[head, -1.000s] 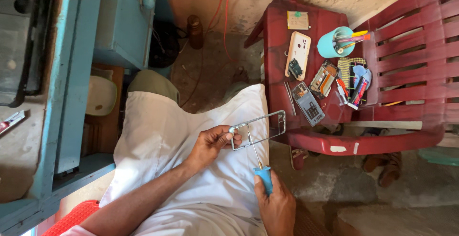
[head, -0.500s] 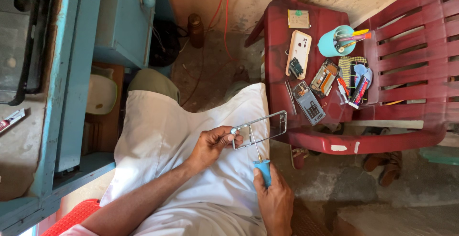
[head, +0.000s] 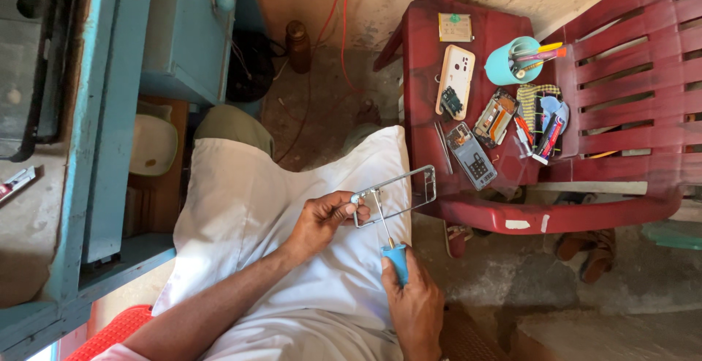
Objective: The person uses a blue-handled screwdriver to manipulate a small metal frame held in their left hand. They repeatedly insert the screwdriver into the frame's joints and turn it, likely tightening or loosening screws. The task is performed while seated with the object resting on their lap.
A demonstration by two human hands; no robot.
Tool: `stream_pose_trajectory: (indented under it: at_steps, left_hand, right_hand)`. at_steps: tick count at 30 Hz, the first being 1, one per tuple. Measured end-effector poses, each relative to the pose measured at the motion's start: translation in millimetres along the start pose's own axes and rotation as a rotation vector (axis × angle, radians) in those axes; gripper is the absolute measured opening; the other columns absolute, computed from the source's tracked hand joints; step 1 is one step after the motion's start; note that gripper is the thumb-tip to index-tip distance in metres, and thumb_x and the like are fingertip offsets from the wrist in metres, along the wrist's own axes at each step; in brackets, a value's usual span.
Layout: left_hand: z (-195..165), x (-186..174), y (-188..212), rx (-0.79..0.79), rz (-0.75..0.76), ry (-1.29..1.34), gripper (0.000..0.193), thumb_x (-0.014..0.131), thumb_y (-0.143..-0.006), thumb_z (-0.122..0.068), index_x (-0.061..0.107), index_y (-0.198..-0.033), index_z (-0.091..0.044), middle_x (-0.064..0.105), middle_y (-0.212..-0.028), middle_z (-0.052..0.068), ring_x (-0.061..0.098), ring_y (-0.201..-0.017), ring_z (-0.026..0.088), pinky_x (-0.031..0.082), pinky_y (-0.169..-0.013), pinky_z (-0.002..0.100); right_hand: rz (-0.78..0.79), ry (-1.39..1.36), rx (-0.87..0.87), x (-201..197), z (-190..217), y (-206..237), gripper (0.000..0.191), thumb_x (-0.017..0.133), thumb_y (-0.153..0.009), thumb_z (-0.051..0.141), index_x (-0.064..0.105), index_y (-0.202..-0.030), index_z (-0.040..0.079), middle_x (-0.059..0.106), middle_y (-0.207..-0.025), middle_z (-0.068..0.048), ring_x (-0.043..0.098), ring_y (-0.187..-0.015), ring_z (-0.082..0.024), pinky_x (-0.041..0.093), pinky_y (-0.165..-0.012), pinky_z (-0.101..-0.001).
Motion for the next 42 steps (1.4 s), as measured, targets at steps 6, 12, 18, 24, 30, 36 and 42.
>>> stream_pose_trajectory:
  at_steps: [6, 12, 18, 24, 30, 36, 42]
  left_hand:
    - [2, 0, 1, -0.01, -0.004, 0.023, 0.02, 0.058, -0.104, -0.009, 0.07, -0.116, 0.003, 0.077, -0.099, 0.009, 0.071, -0.092, 0.016, 0.061, -0.087, 0.033]
    - [0, -1, 0, -0.015, -0.007, 0.002, 0.021, 0.058, -0.104, -0.01, 0.07, -0.117, 0.002, 0.077, -0.1, 0.009, 0.071, -0.093, 0.016, 0.061, -0.087, 0.033]
    - [0, 1, 1, -0.02, 0.007, 0.006, 0.021, 0.058, -0.104, -0.011, 0.07, -0.117, 0.001, 0.077, -0.102, 0.008, 0.071, -0.095, 0.016, 0.062, -0.09, 0.034]
    - [2, -1, -1, -0.019, -0.007, 0.033, 0.021, 0.058, -0.105, -0.011, 0.069, -0.117, 0.001, 0.077, -0.103, 0.009, 0.072, -0.098, 0.016, 0.062, -0.089, 0.035]
    - [3, 1, -2, -0.037, -0.013, 0.058, 0.02, 0.058, -0.104, -0.01, 0.069, -0.117, 0.001, 0.077, -0.102, 0.009, 0.073, -0.097, 0.016, 0.063, -0.088, 0.035]
    - [2, 1, 0, -0.02, -0.001, 0.039, 0.021, 0.057, -0.105, -0.009, 0.069, -0.118, 0.002, 0.077, -0.101, 0.01, 0.072, -0.095, 0.016, 0.063, -0.089, 0.035]
    - [2, 1, -1, -0.037, 0.006, 0.032, 0.021, 0.057, -0.105, -0.01, 0.069, -0.118, 0.001, 0.077, -0.101, 0.009, 0.072, -0.095, 0.016, 0.063, -0.089, 0.034]
  right_hand:
    - [-0.027, -0.025, -0.018, -2, 0, -1, 0.043, 0.069, -0.09, 0.036, 0.069, -0.119, 0.004, 0.074, -0.098, -0.024, 0.072, -0.084, -0.043, 0.057, -0.07, -0.0481]
    - [-0.001, 0.012, -0.046, -1, 6, -1, 0.044, 0.071, -0.088, 0.037, 0.069, -0.118, 0.005, 0.075, -0.097, -0.022, 0.072, -0.082, -0.042, 0.057, -0.069, -0.048]
    - [-0.011, -0.028, -0.056, 0, 4, 1, 0.044, 0.071, -0.088, 0.035, 0.069, -0.119, 0.003, 0.075, -0.098, -0.022, 0.073, -0.083, -0.041, 0.057, -0.07, -0.047]
    - [-0.053, -0.062, -0.063, -3, -2, 5, 0.043, 0.073, -0.087, 0.034, 0.07, -0.117, 0.002, 0.074, -0.097, -0.024, 0.073, -0.083, -0.042, 0.058, -0.071, -0.0459]
    - [-0.041, -0.031, -0.031, -4, -4, 1, 0.044, 0.071, -0.089, 0.035, 0.069, -0.118, 0.002, 0.074, -0.097, -0.024, 0.072, -0.083, -0.042, 0.057, -0.071, -0.0468]
    - [-0.014, -0.01, -0.034, -2, 1, -2, 0.043, 0.07, -0.09, 0.036, 0.069, -0.118, 0.003, 0.074, -0.098, -0.024, 0.072, -0.084, -0.042, 0.057, -0.071, -0.0474]
    - [-0.009, -0.032, -0.062, -5, 9, -2, 0.041, 0.071, -0.089, 0.035, 0.069, -0.116, 0.004, 0.075, -0.098, -0.022, 0.072, -0.084, -0.042, 0.057, -0.07, -0.047]
Point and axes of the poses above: each hand's wrist, its own y-axis away from the middle knuckle, its own x-axis out of the palm, z = x × y, the point moved 4 cm from there along -y, towards the middle knuckle
